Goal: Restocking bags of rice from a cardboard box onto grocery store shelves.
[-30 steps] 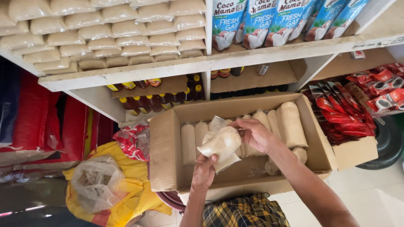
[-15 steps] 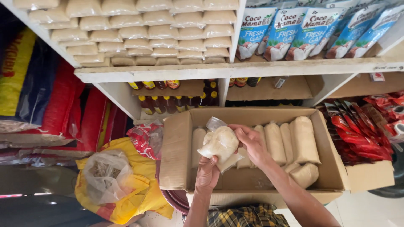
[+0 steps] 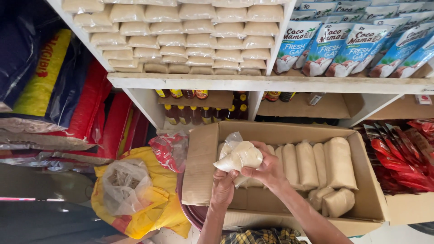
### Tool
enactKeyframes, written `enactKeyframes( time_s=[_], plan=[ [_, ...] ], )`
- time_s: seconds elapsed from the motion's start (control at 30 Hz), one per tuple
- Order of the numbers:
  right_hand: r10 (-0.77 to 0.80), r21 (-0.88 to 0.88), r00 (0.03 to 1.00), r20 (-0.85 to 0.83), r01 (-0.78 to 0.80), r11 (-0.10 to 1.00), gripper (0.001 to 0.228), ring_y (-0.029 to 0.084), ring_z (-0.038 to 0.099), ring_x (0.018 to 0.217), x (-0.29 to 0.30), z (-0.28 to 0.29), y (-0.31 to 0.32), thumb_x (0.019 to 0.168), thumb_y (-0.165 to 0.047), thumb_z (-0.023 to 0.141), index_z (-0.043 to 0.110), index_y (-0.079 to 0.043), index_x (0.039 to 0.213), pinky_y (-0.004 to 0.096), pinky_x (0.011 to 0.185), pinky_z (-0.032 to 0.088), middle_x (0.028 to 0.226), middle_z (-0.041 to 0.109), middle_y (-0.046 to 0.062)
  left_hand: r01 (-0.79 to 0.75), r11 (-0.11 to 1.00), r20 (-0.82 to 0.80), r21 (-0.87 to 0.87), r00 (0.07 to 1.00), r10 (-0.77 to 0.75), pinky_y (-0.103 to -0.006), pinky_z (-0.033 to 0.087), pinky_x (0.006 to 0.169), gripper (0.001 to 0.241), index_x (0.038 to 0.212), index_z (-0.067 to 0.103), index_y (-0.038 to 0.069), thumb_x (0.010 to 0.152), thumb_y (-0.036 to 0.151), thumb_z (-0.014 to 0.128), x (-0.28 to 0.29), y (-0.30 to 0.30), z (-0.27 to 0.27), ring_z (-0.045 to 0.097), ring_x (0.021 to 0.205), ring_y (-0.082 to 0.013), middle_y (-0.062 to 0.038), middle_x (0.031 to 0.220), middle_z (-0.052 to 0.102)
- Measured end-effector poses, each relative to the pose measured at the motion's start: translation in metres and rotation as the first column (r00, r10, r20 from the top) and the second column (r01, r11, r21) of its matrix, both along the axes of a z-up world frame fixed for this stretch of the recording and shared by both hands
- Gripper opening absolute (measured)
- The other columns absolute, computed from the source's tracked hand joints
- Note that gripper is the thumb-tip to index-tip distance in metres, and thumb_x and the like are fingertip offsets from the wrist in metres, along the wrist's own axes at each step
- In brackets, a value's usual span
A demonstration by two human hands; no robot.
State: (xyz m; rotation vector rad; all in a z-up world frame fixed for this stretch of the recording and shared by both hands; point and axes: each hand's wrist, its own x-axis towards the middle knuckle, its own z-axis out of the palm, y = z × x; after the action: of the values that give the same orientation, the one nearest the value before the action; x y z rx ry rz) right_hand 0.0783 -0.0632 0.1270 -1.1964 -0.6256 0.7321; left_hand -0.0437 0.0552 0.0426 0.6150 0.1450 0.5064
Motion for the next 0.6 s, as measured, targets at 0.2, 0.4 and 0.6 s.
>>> enactKeyframes(
  time_s=[0.2, 0.4, 0.6],
  plan=[
    [0.002, 0.094, 1.0, 0.008, -0.003, 0.996, 0.05, 0.022, 0.063, 0.121, 0.016, -0.008, 0.02, 0.081, -0.006, 0.086, 0.068, 0.004, 0.126, 0.039, 0.101, 0.055, 0.139, 0.06, 0.011, -0.026, 1.0, -0.066, 0.015, 0.997, 0.027, -0.0384, 0.043, 0.112, 0.059, 0.143, 0.056, 0.001, 0.092, 0.024, 0.076, -0.008, 0.017, 0.008, 0.057, 0.129, -0.0203, -0.007, 0.137, 0.064],
    [0.044, 0.03, 0.876, -0.48, -0.034, 0.999, 0.045, 0.023, 0.072, 0.105, 0.022, 0.0, 0.045, 0.085, -0.015, 0.08, 0.067, -0.001, 0.125, 0.041, 0.092, 0.059, 0.116, 0.073, 0.012, -0.078, 0.997, -0.114, -0.004, 0.99, 0.077, -0.0385, 0.04, 0.115, 0.067, 0.145, 0.054, -0.003, 0.096, 0.04, 0.067, -0.018, 0.045, 0.002, 0.053, 0.134, -0.0224, -0.011, 0.143, 0.06],
    [0.014, -0.085, 0.813, -0.582, -0.078, 0.993, 0.049, 0.022, 0.074, 0.097, 0.014, -0.003, 0.074, 0.087, -0.031, 0.075, 0.066, -0.001, 0.124, 0.041, 0.085, 0.062, 0.108, 0.076, 0.01, -0.129, 0.99, -0.144, 0.05, 0.98, 0.135, -0.0363, 0.04, 0.114, 0.063, 0.143, 0.055, -0.005, 0.098, 0.038, 0.065, -0.025, 0.059, 0.024, 0.054, 0.133, -0.021, -0.011, 0.141, 0.062]
  ],
)
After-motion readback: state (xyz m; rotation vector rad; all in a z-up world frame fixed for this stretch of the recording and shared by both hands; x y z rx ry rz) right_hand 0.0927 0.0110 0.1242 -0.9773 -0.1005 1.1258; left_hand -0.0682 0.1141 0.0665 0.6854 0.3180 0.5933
